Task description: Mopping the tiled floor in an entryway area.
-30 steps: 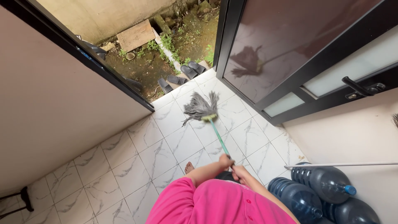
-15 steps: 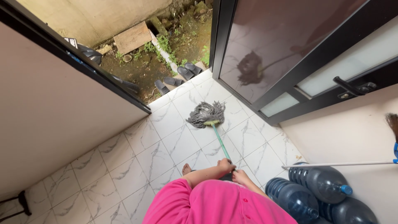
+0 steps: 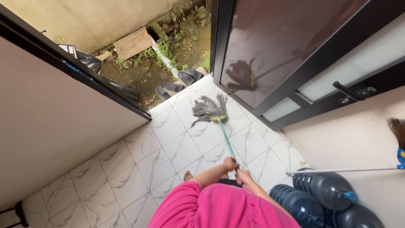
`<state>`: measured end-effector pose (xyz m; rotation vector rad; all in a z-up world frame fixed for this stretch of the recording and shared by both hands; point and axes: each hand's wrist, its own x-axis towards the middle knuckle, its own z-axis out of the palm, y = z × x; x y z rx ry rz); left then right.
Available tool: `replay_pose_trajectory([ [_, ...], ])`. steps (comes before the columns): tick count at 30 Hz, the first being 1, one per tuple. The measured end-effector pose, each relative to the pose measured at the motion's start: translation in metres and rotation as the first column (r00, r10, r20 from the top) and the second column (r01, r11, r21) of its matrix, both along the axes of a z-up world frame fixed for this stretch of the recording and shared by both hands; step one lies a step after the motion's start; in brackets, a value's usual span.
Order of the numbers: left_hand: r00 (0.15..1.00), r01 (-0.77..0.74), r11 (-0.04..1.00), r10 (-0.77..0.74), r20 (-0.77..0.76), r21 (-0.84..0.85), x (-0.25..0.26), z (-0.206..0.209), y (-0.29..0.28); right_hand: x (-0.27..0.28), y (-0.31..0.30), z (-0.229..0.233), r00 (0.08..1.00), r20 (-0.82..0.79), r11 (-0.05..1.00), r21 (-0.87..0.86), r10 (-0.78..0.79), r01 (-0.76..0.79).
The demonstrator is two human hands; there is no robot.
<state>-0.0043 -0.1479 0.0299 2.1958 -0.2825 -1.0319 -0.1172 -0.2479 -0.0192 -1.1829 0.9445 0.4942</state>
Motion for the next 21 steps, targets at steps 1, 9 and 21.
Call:
replay_pose_trajectory([
  [1, 1.0, -0.003, 1.0, 0.003, 0.005, -0.004, -0.012, -0.009, -0.009, -0.016, -0.017, -0.015, 1.0, 0.005, 1.0, -0.004, 0.003, -0.003],
  [9, 0.964, 0.122, 0.992, -0.121, -0.236, -0.011, -0.083, -0.013, -0.024, -0.12, -0.065, -0.089, 0.945, 0.011, 0.931, -0.176, 0.326, -0.319],
  [21, 0.999, -0.037, 0.999, 0.037, 0.018, -0.033, -0.026, -0.027, -0.035, -0.015, -0.026, 0.005, 0.996, -0.06, 0.997, -0.051, 0.06, -0.063],
])
